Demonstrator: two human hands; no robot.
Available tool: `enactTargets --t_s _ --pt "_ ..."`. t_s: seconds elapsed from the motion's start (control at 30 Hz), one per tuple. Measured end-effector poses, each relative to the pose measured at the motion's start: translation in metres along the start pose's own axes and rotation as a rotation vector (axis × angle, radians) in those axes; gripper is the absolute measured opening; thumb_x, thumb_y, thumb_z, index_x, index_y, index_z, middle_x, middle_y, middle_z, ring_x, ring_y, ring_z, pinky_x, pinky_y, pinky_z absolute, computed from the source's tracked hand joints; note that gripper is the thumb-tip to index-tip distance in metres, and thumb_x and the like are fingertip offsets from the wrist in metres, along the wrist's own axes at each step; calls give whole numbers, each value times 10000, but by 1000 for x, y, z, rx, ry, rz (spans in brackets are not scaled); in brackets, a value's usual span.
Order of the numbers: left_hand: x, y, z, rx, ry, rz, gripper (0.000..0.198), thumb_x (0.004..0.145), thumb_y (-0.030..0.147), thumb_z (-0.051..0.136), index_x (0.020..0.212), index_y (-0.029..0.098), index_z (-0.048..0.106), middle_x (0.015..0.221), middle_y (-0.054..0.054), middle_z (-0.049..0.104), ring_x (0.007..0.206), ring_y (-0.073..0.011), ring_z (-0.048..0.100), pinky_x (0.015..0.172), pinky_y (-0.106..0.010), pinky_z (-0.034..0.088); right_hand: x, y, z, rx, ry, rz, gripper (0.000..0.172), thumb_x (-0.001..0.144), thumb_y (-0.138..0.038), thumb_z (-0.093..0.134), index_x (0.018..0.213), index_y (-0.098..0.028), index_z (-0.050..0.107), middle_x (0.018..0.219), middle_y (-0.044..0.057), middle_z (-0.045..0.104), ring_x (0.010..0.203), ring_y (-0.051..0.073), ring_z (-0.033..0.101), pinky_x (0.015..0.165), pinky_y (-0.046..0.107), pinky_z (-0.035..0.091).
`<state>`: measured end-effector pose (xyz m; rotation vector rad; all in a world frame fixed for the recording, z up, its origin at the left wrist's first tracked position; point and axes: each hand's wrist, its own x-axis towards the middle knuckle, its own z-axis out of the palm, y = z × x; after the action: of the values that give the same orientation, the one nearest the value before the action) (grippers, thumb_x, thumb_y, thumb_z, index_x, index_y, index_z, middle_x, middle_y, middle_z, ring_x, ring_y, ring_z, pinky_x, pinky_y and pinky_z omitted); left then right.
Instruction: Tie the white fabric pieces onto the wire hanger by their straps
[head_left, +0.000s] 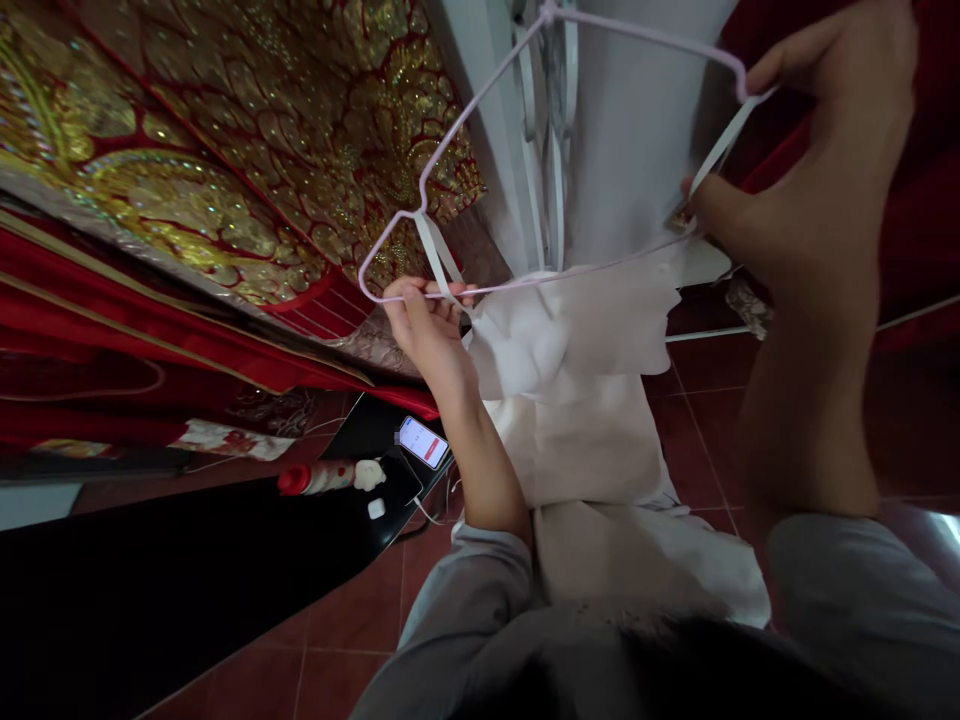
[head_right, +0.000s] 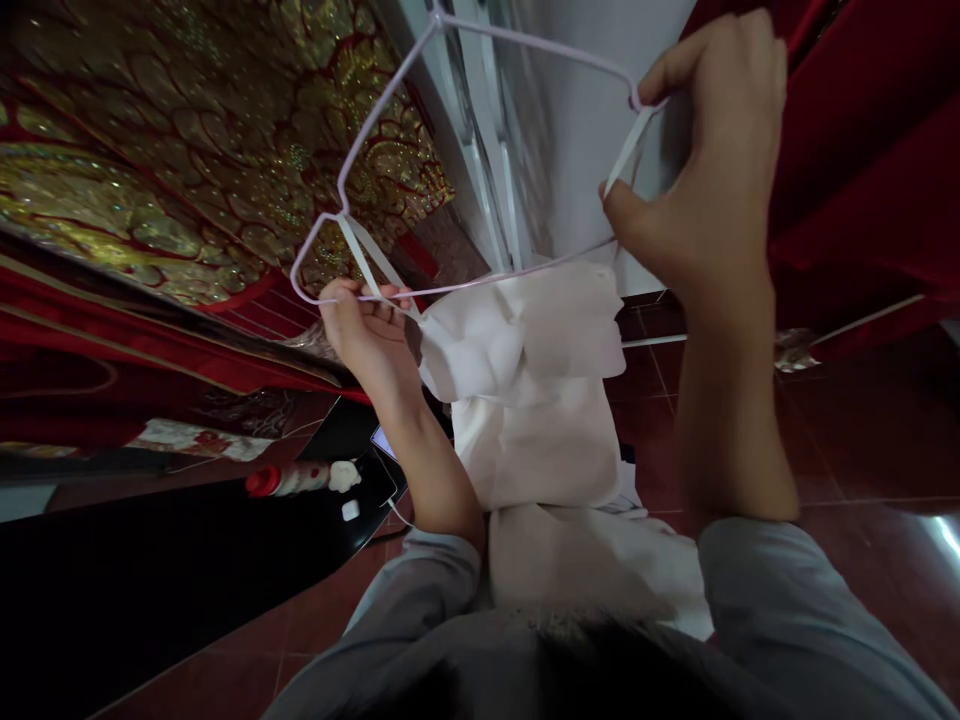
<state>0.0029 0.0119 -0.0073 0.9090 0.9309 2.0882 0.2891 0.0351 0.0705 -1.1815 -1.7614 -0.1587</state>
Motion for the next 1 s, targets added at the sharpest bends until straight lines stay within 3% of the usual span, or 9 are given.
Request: enactTargets --t_s 0.17,0.3,0.37,0.5,0.63,0.73,0.83,0.93,1.0 --pt "-8 -3 8 40 44 -14 138 1096 282 433 969 228 439 713 15 662 642 -149 681 704 -278 527 -44 -9 23 43 185 -147 485 863 -259 681 1343 -313 644 1318 59 660 1313 328 577 1241 603 389" --pt "-12 -10 9 108 65 64 174 1110 288 414 961 220 470 729 4 672 687 -155 682 725 -279 509 -94 -24 57 129 -106 13 551 866 -348 681 1400 -388 549 1386 58 617 1548 381 380 1291 692 264" --pt "-16 -13 5 140 48 131 174 1092 298 472 955 207 528 757 -9 688 734 -159 681 750 -282 506 -107 -30 71 159 -106 84 520 872 -365 672 1377 -392 549 1378 62 606 1579 376 321 1282 683 282" --pt "-26 -7 -8 311 -111 106 299 1081 394 530 915 187 668 862 -49 740 806 -159 656 790 -286 506 -109 -36 86 168 -49 105 399 933 -399 598 1330 -367 574 1347 68 618 1547 346 364 1293 657 279" --pt "-26 29 -11 347 -304 -22 249 1020 349 673 846 183 734 803 -39 735 569 -108 488 544 -244 392 -107 -39 93 164 -44 104 409 942 -422 578 1344 -346 563 1350 76 627 1516 348 406 1288 648 306" --pt "-8 61 -2 104 -247 7 272 1052 190 586 841 173 757 758 -24 707 447 -69 261 416 -248 207 -109 -38 93 173 -10 98 397 960 -422 541 1356 -439 548 1334 27 638 1514 327 413 1295 636 311" --pt "15 75 4 -87 -96 42 387 1104 112 426 940 176 771 883 -17 752 436 -44 289 401 -231 238 -111 -37 90 202 -8 91 409 953 -427 546 1359 -473 552 1323 14 643 1511 335 417 1293 663 295" --pt "27 63 -4 -4 86 188 271 1076 91 523 1048 217 761 1043 19 791 490 -23 408 422 -214 267 -110 -35 87 223 -45 93 429 932 -445 583 1359 -408 580 1342 48 635 1510 365 416 1286 709 271" --pt "24 46 -16 85 108 219 245 1051 95 573 1066 259 754 1055 46 790 506 -18 439 434 -219 239 -110 -35 83 233 -71 106 430 931 -450 594 1358 -394 588 1367 56 628 1522 367 402 1296 709 250"
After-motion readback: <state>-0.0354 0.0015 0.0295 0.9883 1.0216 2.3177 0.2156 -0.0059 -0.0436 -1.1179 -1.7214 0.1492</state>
